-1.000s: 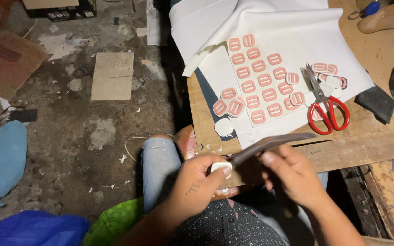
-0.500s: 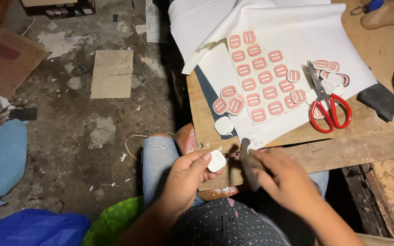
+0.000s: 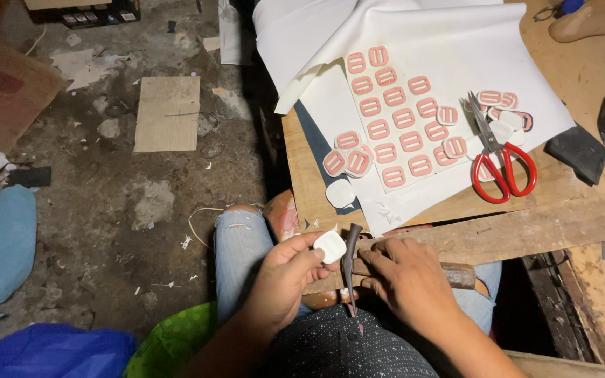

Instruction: The person sits on the floor and uses a curved metal tool to press and shape small white oval pieces with pink markings. They repeatedly pick up each piece, press it against a wooden block, and place it back on a sheet. Scissors and other pieces are visible on the work surface.

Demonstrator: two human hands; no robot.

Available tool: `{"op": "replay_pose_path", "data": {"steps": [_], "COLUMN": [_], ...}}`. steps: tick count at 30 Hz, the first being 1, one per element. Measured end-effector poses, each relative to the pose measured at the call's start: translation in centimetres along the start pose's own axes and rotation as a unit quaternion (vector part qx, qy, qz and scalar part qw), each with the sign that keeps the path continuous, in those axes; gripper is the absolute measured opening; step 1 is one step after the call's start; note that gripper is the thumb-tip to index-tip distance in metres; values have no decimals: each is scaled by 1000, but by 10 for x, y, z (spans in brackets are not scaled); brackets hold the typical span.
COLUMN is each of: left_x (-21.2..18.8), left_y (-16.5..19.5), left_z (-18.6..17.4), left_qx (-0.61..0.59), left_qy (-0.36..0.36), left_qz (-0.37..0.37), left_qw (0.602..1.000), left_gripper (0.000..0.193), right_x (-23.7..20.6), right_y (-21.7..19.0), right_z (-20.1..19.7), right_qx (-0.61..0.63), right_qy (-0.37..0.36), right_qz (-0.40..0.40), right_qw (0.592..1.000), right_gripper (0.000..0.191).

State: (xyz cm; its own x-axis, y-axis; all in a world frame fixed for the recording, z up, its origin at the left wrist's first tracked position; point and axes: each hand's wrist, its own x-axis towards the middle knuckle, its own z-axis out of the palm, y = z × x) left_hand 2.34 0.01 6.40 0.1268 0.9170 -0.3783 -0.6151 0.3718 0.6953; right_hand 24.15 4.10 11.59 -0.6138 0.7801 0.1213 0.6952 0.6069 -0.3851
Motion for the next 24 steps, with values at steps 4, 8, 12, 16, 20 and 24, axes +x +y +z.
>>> {"op": "replay_pose_path", "data": {"steps": [4, 8, 12, 16, 20, 24], "left_x": [-7, -17, -22, -20, -8, 0], "left_y": [5, 14, 20, 15, 6, -2], "left_z": [10, 24, 32, 37, 33, 23], "left_qx": [219, 351, 406, 245, 90, 121], "left_qy": [-9, -12, -86, -87, -15, -25], "left_qz": [114, 234, 364, 186, 5, -7], "left_qw": [969, 907, 834, 947, 996, 992], "left_gripper": [31, 30, 32, 49, 41, 29], "right_x": [-1, -6, -9, -8, -12, -15], "right_y": [2, 2, 0, 4, 10, 11], "right_z": [-2, 3, 17, 29, 33, 35], "right_qx": [44, 130, 571, 582, 577, 593], "right_qy": [38, 112, 13, 50, 69, 65], "right_qz": [-7, 3, 275, 264, 267, 258], "right_qw": [998, 985, 774, 768, 768, 760], "right_gripper": [44, 26, 34, 29, 26, 26]}}
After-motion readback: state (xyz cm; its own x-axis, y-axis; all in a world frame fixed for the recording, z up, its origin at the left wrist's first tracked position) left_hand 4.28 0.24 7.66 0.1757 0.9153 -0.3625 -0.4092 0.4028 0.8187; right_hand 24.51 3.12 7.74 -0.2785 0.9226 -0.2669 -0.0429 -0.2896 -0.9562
